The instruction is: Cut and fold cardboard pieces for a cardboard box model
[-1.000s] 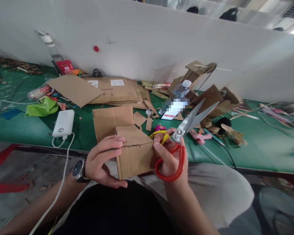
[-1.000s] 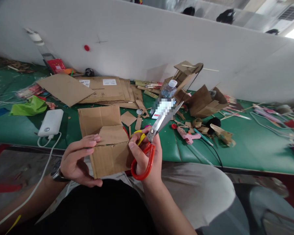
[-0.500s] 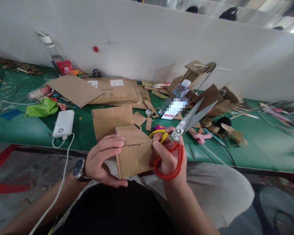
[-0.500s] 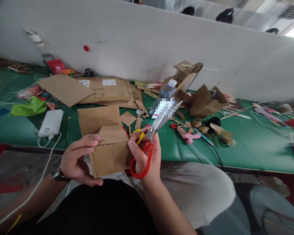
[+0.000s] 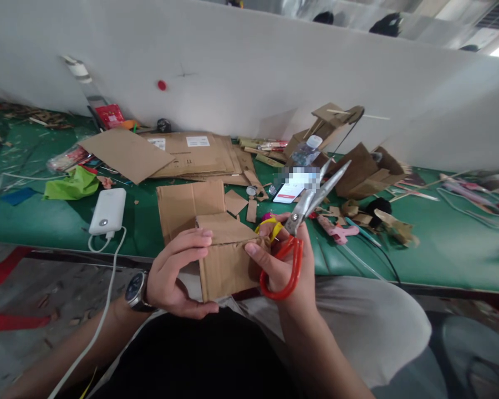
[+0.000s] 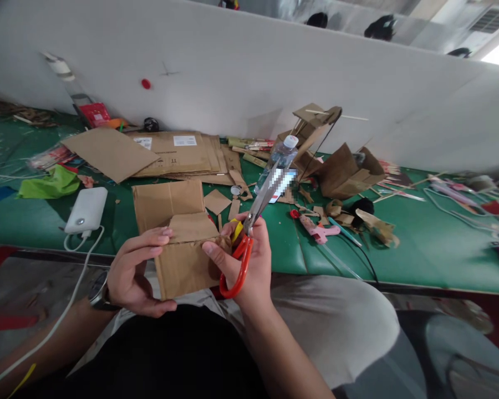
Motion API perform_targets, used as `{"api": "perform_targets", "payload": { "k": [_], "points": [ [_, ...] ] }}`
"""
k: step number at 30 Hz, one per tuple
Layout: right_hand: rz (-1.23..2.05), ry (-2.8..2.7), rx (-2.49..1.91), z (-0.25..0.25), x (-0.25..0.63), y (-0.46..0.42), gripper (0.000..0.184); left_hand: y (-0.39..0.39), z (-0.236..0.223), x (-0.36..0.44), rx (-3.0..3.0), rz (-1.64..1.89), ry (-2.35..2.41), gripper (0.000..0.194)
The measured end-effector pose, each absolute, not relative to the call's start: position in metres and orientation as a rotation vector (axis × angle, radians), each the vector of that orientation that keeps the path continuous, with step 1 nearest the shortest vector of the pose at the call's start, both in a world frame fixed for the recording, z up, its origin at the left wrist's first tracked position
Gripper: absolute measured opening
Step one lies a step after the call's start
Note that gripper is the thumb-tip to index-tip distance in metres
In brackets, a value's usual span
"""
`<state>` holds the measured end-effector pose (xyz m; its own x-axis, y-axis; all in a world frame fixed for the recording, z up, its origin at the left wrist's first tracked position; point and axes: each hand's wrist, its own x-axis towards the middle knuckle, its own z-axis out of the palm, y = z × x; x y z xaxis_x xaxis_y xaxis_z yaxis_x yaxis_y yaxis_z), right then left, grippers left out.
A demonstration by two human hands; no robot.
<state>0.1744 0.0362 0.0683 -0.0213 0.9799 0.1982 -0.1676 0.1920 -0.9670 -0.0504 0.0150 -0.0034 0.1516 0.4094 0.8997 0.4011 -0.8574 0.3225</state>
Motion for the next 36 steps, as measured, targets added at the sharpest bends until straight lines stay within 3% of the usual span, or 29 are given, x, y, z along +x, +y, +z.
{"api": "perform_targets", "payload": {
  "k": [6,15,22,30,36],
  "points": [
    [1.156,-1.223,-0.937,0.069,0.175,0.036,0.055,0.016,-0.001,-0.052,2.400,1.849,0.777,0.114],
    [1.163,-1.206,-0.919,0.067,0.171,0.038,0.054,0.022,0.017,-0.059,2.485,1.641,0.700,0.107],
    [1.125,-1.214,-0.899,0.067,0.172,0.038,0.054,0.028,0.020,-0.058,2.496,1.669,0.666,0.109],
    [1.065,-1.265,-0.924,0.071,0.173,0.038,0.054,0.027,0.016,-0.060,2.467,1.651,0.642,0.123],
    [1.116,-1.250,-0.947,0.070,0.173,0.035,0.056,0.026,0.015,-0.060,2.409,1.621,0.731,0.124]
  ]
}}
